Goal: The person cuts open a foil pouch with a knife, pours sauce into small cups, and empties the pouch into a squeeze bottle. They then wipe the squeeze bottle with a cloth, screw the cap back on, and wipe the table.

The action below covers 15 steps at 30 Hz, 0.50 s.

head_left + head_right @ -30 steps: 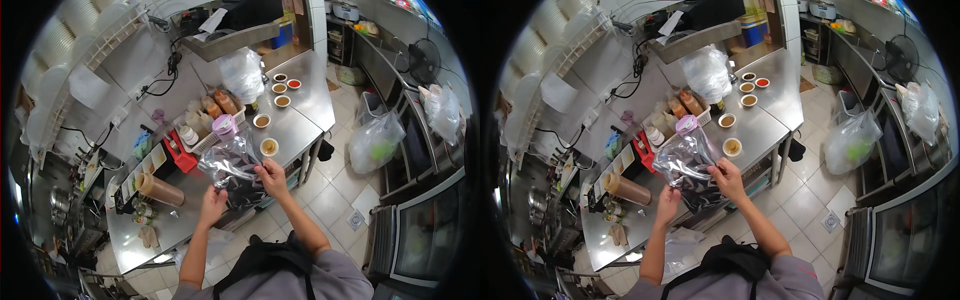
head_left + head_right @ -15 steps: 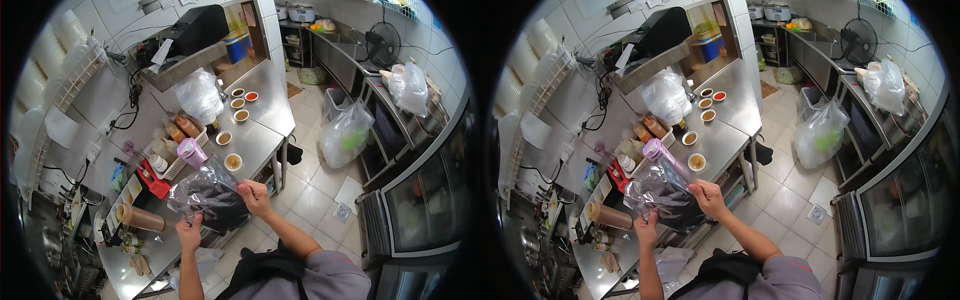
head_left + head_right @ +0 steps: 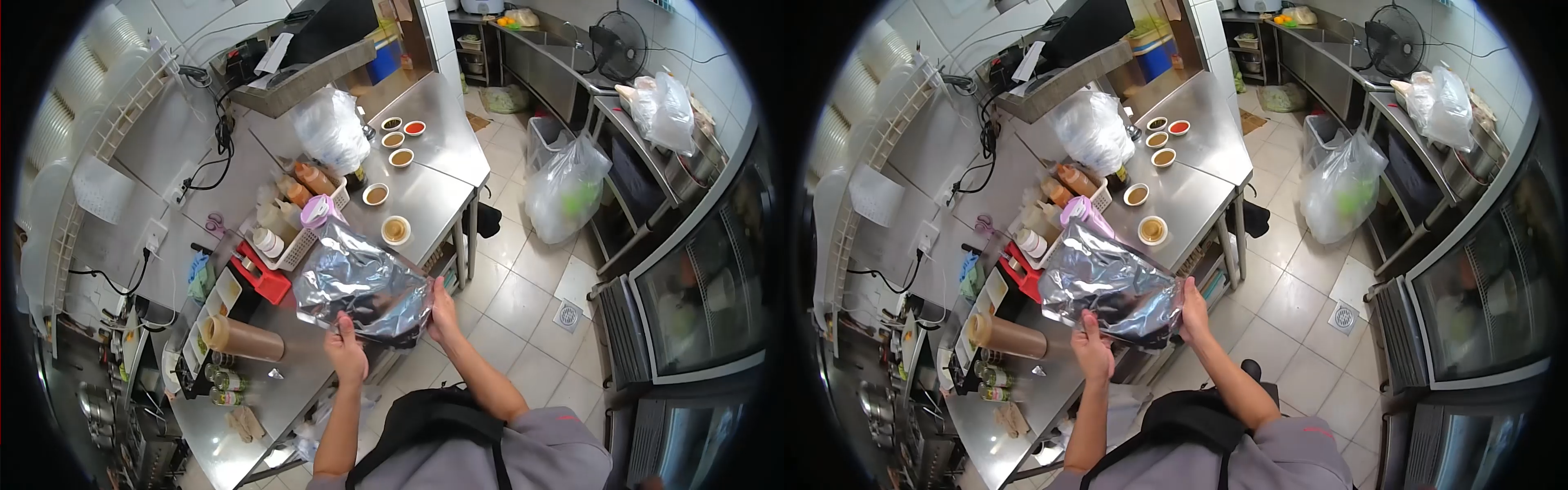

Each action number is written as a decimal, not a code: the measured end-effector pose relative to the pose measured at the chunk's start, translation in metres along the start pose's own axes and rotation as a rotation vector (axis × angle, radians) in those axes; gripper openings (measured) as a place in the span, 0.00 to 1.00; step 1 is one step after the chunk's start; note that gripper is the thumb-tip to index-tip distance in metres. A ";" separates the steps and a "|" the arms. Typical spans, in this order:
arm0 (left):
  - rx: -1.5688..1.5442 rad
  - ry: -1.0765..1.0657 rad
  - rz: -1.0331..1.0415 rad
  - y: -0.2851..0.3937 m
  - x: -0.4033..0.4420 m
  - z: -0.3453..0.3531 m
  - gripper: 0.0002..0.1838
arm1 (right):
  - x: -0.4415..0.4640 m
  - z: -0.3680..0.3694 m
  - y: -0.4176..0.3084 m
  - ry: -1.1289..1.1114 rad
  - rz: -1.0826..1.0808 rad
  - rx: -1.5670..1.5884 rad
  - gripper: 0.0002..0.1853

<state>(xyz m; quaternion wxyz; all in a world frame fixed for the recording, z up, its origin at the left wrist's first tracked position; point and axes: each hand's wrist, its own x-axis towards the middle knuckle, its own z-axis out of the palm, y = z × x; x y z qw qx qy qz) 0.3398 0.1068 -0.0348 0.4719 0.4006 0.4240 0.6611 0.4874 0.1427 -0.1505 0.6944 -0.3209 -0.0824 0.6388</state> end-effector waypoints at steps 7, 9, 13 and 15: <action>0.343 -0.088 0.061 -0.029 -0.009 -0.068 0.10 | 0.007 0.047 0.041 0.352 -0.408 -0.094 0.22; 0.250 -0.093 0.035 -0.032 -0.003 -0.072 0.10 | 0.012 0.034 0.051 0.424 -0.381 -0.170 0.24; 0.126 -0.085 -0.032 -0.026 0.017 -0.078 0.09 | 0.010 0.018 0.092 0.598 -0.555 -0.499 0.26; 0.070 -0.106 -0.089 -0.030 0.029 -0.091 0.08 | -0.021 0.042 0.097 0.450 -0.643 -0.610 0.26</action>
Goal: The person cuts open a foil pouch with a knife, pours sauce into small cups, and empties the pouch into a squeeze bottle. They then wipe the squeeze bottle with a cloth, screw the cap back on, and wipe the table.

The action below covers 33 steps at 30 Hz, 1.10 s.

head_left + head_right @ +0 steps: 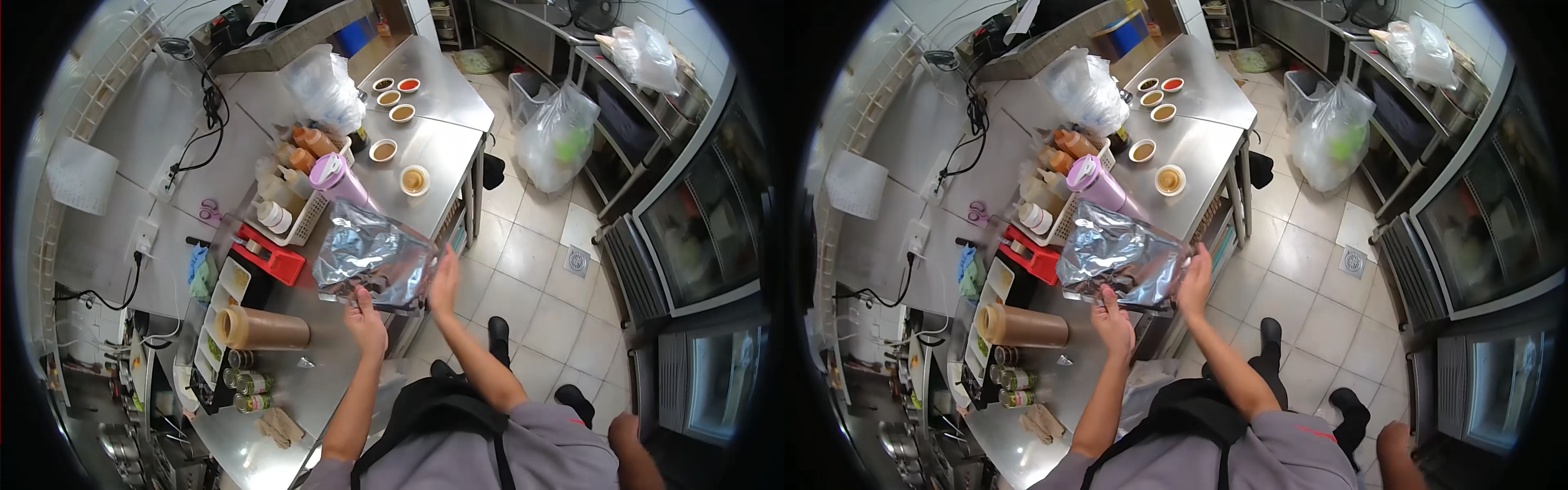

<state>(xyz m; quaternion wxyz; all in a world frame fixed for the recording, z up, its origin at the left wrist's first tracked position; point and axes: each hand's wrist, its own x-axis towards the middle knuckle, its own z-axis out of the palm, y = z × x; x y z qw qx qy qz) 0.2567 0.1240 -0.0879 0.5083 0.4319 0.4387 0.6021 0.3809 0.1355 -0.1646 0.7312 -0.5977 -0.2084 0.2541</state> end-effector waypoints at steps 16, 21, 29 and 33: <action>-0.043 0.165 -0.085 -0.020 0.059 -0.020 0.09 | -0.023 0.062 0.009 -0.055 -0.322 -0.530 0.32; 0.013 0.007 -0.131 -0.014 0.058 0.003 0.08 | -0.028 0.042 0.047 -0.148 -0.123 0.014 0.35; -0.051 0.007 -0.124 -0.001 0.063 0.013 0.06 | 0.021 0.012 0.045 0.009 0.397 0.448 0.22; -0.118 0.051 -0.116 -0.006 0.057 0.015 0.07 | 0.035 0.001 0.015 -0.125 0.572 0.835 0.12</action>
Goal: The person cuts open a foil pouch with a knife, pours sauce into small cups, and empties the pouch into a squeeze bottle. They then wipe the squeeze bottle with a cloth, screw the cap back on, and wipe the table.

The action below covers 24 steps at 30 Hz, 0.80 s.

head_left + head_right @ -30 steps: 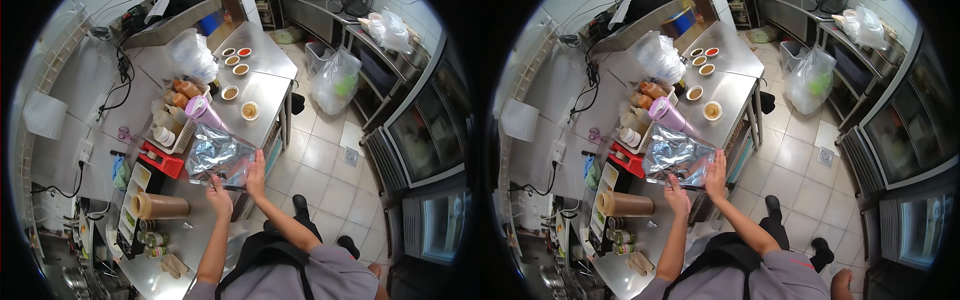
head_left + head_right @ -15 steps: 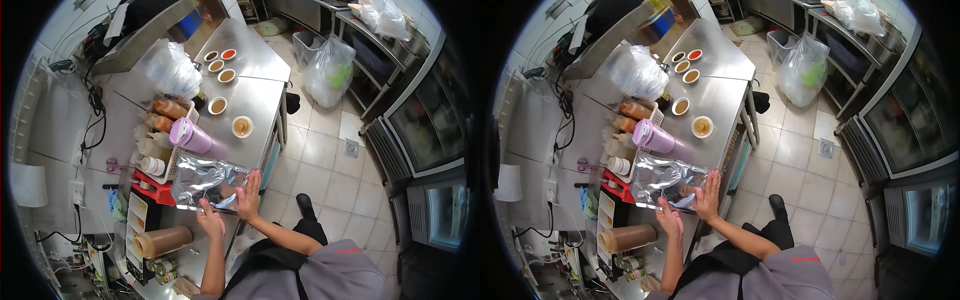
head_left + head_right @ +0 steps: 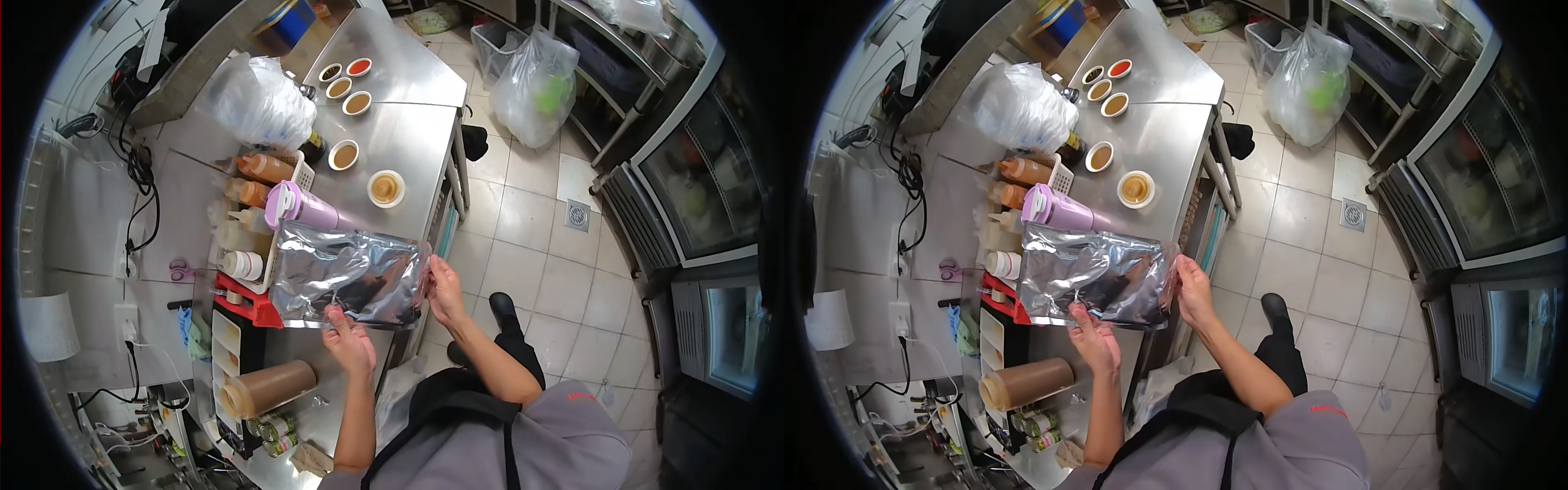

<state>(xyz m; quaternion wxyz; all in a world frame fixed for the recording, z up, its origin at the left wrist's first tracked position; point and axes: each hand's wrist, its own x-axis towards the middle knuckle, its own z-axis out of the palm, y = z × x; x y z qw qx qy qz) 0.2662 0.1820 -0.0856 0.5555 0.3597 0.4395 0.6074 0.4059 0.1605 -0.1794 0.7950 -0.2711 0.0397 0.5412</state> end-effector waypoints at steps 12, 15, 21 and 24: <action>0.003 -0.069 0.100 -0.001 -0.027 0.002 0.07 | 0.023 0.004 0.025 0.223 -0.199 -0.344 0.19; 0.016 -0.038 0.132 -0.002 -0.023 -0.001 0.08 | 0.018 0.009 0.017 0.322 -0.307 -0.701 0.21; 0.021 -0.127 0.028 0.007 0.007 -0.011 0.10 | -0.016 0.030 0.028 0.071 -0.931 -1.264 0.27; 0.012 0.049 0.060 0.010 0.015 0.008 0.10 | -0.011 0.043 0.044 0.112 -0.862 -1.406 0.31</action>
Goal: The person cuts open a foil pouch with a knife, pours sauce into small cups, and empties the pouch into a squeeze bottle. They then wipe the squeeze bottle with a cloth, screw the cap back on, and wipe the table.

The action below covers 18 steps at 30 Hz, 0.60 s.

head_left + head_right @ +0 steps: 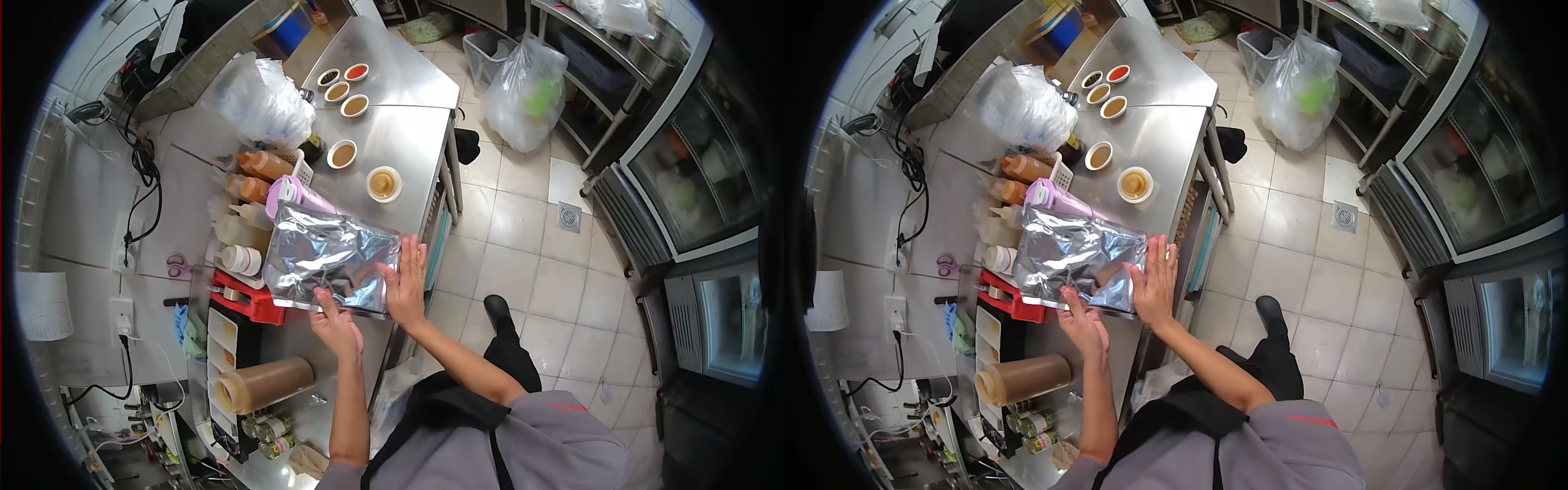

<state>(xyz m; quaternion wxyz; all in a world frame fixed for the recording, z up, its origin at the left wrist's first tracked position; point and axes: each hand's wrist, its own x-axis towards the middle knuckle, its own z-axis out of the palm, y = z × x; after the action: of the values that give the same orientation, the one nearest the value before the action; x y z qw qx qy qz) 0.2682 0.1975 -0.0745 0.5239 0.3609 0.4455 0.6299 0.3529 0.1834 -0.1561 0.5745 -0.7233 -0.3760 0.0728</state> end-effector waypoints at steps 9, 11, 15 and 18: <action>0.081 -0.042 -0.029 -0.004 0.023 -0.015 0.10 | -0.001 0.005 -0.003 -0.037 0.028 -0.057 0.31; 0.084 -0.031 -0.035 -0.008 0.024 -0.014 0.10 | -0.007 0.006 0.004 -0.002 0.011 0.000 0.31; 0.140 -0.113 -0.225 -0.020 0.013 -0.019 0.09 | -0.042 0.009 0.037 -0.127 0.049 0.148 0.31; 0.217 -0.132 -0.124 -0.041 -0.002 -0.020 0.10 | -0.102 0.027 0.092 -0.501 -0.059 -0.134 0.30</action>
<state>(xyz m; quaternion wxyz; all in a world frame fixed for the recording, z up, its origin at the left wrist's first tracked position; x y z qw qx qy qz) 0.2640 0.1944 -0.1194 0.5480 0.4278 0.4969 0.5194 0.3091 0.1348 -0.2801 0.4161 -0.7080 -0.5316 0.2076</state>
